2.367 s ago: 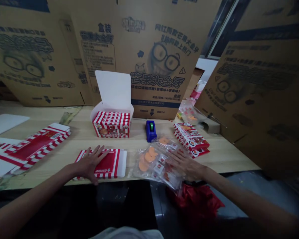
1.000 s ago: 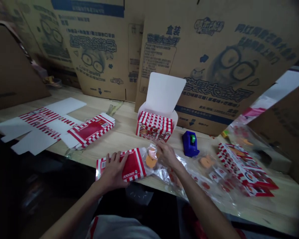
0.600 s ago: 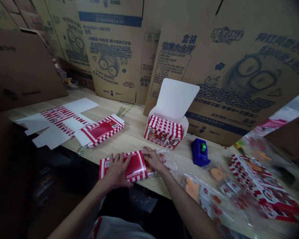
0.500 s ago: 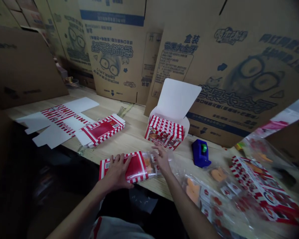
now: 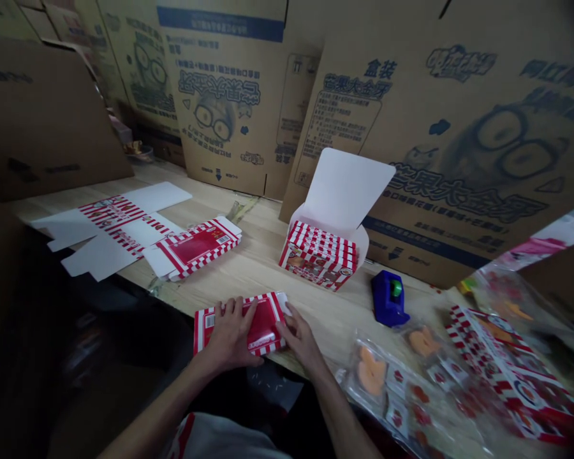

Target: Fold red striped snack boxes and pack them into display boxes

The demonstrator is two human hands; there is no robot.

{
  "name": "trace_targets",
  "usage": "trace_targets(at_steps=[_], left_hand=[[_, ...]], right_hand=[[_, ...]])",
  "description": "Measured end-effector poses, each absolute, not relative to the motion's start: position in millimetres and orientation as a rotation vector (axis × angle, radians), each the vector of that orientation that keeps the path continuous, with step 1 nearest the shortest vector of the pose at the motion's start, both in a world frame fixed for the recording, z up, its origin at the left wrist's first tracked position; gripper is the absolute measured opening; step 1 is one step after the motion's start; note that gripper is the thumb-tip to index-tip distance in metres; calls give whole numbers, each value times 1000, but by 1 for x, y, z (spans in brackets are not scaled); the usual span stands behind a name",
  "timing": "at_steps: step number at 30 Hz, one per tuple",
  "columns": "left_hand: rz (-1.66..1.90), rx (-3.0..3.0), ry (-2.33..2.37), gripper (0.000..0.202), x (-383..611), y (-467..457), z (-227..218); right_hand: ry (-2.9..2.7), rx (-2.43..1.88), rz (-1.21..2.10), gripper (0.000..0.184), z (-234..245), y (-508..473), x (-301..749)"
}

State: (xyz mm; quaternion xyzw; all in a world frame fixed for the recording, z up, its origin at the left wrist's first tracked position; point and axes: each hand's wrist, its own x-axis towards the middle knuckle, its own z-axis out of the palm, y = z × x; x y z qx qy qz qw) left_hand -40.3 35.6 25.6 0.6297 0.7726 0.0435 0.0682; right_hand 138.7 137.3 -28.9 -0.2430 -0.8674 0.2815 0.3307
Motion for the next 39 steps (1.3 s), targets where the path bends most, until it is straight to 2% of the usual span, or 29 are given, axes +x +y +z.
trace_targets(at_steps=[4, 7, 9, 13, 16, 19, 23, 25, 28, 29, 32, 35, 39], left_hand=[[357, 1696, 2540, 111, -25, 34, 41], [522, 1587, 2575, 122, -2, 27, 47], [633, 1582, 2430, 123, 9, 19, 43], [1099, 1447, 1830, 84, 9, 8, 21], [1309, 1253, 1399, 72, 6, 6, 7], [1341, 1107, 1198, 69, 9, 2, -1], [1253, 990, 1098, 64, 8, -4, -3], [1190, 1085, 1166, 50, 4, -3, 0], [1218, 1212, 1322, 19, 1, 6, 7], [1267, 1181, 1336, 18, 2, 10, 10], [1371, 918, 1295, 28, 4, 16, 16], [1403, 735, 1293, 27, 3, 16, 20], [1306, 987, 1295, 23, -13, 12, 23]], right_hand=[[-1688, -984, 824, 36, -20, 116, 151], [-1288, -1098, 1169, 40, -9, 97, 159], [-1156, -1120, 1314, 41, -2, 90, 163], [-1072, -1099, 1502, 40, 7, 88, 185], [-1114, -1109, 1585, 41, 3, 80, 207], [-1229, -1182, 1505, 45, -4, 67, 221], [-1518, -1222, 1312, 28, -5, 60, 227], [-1656, -1147, 1229, 16, 0, 62, 226], [-1723, -1065, 1209, 22, 9, 68, 219], [-1688, -1071, 1230, 24, 11, 70, 216], [-1454, -1130, 1360, 13, 15, 73, 207], [-1322, -1141, 1548, 30, 18, 75, 200], [-1544, -1072, 1548, 13, 21, 77, 201]])
